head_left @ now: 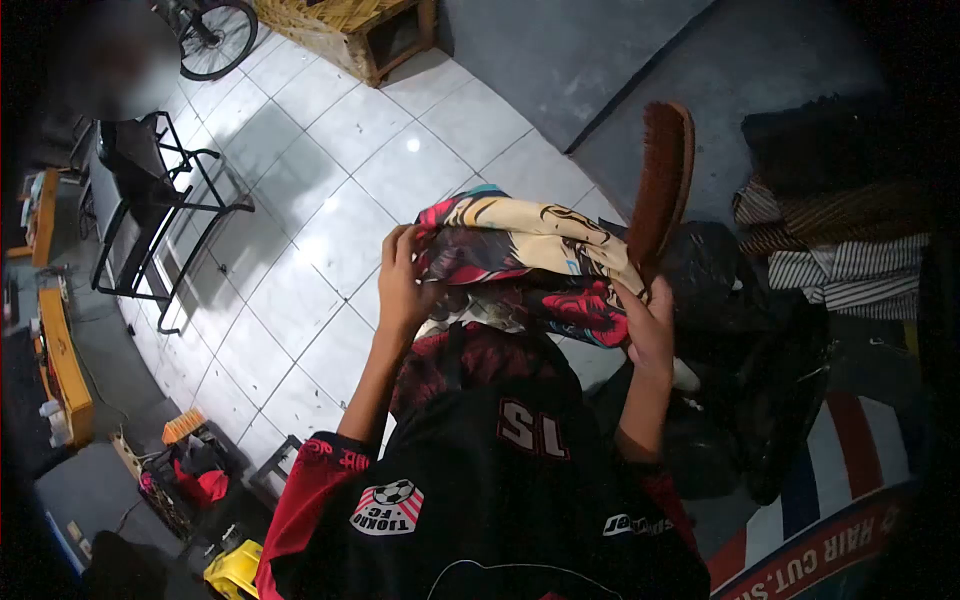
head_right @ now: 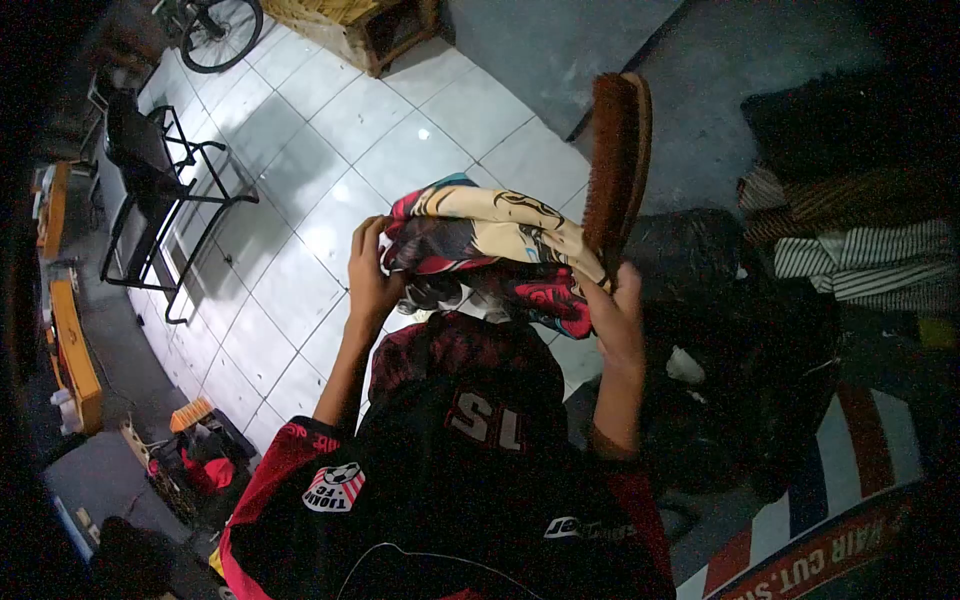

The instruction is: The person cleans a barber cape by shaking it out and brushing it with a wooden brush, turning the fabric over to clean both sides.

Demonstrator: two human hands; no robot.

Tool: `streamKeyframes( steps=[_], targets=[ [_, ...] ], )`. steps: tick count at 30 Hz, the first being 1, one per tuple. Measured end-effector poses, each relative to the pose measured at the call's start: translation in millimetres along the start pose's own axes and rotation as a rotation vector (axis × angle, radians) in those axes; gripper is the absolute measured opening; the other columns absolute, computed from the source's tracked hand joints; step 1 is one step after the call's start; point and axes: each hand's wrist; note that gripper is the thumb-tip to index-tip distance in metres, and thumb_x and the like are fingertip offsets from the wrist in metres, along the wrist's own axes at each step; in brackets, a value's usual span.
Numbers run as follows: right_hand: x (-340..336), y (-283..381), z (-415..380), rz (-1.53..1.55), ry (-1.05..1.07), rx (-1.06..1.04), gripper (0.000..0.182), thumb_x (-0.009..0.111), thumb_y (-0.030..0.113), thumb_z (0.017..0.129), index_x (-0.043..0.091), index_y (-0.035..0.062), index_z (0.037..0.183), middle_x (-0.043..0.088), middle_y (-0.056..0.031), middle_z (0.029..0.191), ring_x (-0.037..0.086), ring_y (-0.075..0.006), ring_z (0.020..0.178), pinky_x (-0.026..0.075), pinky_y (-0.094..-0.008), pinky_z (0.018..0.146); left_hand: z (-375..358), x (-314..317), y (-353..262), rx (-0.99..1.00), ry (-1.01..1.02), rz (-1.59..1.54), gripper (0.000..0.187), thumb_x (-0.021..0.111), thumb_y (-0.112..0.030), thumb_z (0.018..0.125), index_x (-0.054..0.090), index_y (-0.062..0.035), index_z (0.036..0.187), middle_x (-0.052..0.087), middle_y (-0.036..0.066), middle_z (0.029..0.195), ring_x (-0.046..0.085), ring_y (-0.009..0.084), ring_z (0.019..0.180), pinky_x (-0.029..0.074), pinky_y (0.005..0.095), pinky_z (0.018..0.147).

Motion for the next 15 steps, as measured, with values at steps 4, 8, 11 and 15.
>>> streamKeyframes(
  steps=[4, 8, 11, 15],
  targets=[
    [12, 2, 2, -0.06, 0.04, -0.142, 0.046, 0.066, 0.008, 0.074, 0.042, -0.003, 0.112, 0.055, -0.0118, 0.101, 0.056, -0.0157, 0.09, 0.045, -0.0281, 0.077, 4, -21, -25, -0.076, 0.127, -0.174, 0.046, 0.057, 0.005, 0.06, 0.051, -0.0007, 0.105, 0.058, 0.015, 0.092, 0.059, 0.03, 0.082, 0.049, 0.0329, 0.072],
    [24, -12, 3, -0.27, 0.05, -0.179, 0.062, 0.075, 0.019, 0.067, 0.04, -0.0031, 0.113, 0.054, -0.0132, 0.101, 0.054, -0.0172, 0.092, 0.044, -0.0294, 0.079, 8, -32, -80, 0.008, 0.178, -0.166, 0.031, 0.054, 0.004, 0.065, 0.054, 0.0, 0.096, 0.061, 0.013, 0.079, 0.06, 0.0175, 0.07, 0.047, 0.0256, 0.065],
    [37, -14, -5, -0.454, 0.072, -0.283, 0.072, 0.079, 0.025, 0.061, 0.038, -0.003, 0.113, 0.05, -0.0147, 0.104, 0.052, -0.0203, 0.095, 0.043, -0.0323, 0.081, 7, -30, -104, -0.058, 0.21, -0.167, 0.034, 0.056, 0.002, 0.064, 0.052, -0.0018, 0.098, 0.062, 0.014, 0.075, 0.062, 0.0213, 0.067, 0.047, 0.0274, 0.061],
    [66, -12, -14, -0.464, 0.235, -0.555, 0.08, 0.081, 0.03, 0.057, 0.035, -0.0023, 0.115, 0.046, -0.0162, 0.112, 0.049, -0.0221, 0.101, 0.043, -0.0336, 0.084, 10, -26, -128, 0.009, 0.263, 0.011, 0.042, 0.058, 0.001, 0.064, 0.048, -0.0061, 0.104, 0.06, 0.016, 0.07, 0.062, 0.0316, 0.065, 0.048, 0.0321, 0.057]
  ],
)
Point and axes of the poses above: each hand's wrist, its own z-axis towards the middle knuckle, its own x-axis out of the palm, y = z × x
